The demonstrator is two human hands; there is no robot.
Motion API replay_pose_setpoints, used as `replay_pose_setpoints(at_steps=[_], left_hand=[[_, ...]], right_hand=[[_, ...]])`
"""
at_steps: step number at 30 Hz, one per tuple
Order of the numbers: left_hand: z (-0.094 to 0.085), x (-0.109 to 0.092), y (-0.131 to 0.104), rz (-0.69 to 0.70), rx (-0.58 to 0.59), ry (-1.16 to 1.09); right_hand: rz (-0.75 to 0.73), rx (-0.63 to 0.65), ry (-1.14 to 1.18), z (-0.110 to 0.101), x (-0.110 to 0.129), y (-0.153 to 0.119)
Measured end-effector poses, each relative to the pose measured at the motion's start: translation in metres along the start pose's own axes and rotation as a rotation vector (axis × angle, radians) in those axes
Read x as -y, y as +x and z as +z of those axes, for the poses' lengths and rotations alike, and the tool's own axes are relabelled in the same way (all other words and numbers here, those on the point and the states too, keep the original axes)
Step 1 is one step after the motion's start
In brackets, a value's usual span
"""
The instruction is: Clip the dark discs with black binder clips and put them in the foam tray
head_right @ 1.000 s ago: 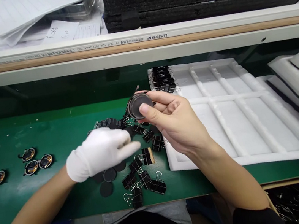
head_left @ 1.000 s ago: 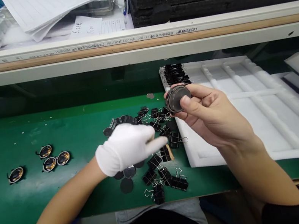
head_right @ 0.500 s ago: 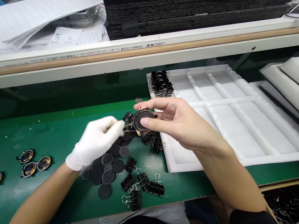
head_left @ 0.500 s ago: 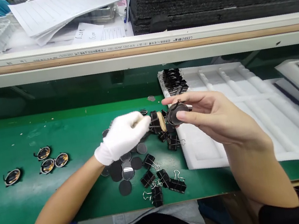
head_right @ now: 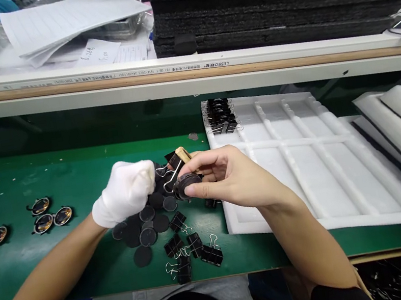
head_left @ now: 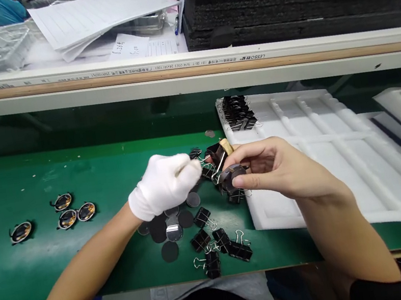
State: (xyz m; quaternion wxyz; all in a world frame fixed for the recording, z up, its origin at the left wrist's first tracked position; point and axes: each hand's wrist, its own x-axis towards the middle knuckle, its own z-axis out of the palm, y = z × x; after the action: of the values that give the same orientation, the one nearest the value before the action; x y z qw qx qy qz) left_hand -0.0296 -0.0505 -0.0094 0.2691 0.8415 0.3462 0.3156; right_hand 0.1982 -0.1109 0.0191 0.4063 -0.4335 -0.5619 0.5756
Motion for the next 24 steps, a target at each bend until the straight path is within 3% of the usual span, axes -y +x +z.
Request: replay_pose_setpoints(at_steps=[2, 5, 12, 19, 21, 24], left_hand=[[0.002, 0.002, 0.001, -0.014, 0.112, -0.003], [0.007, 0.002, 0.0, -0.109, 0.148, -0.03], [0.011, -0.006, -0.002, -0.171, 0.123, 0.029], [0.012, -0.013, 0.001, -0.113, 0.025, 0.144], [0.006, -0.011, 0.001, -0.177, 0.065, 0.118], [-0.002, -0.01, 0.001, -0.276, 0.147, 0.027]], right_hand=[[0.01, 0.026, -0.017, 0.0, 0.001, 0.0], [0.014, 0.036, -0.027, 0.0, 0.0, 0.0], [0.08, 0.03, 0.03, -0.001, -0.001, 0.003], [0.108, 0.051, 0.054, -0.001, -0.005, 0.001], [0.04, -0.005, 0.101, -0.002, -0.003, 0.002], [-0.052, -0.226, 0.234, -0.004, -0.002, 0.006]])
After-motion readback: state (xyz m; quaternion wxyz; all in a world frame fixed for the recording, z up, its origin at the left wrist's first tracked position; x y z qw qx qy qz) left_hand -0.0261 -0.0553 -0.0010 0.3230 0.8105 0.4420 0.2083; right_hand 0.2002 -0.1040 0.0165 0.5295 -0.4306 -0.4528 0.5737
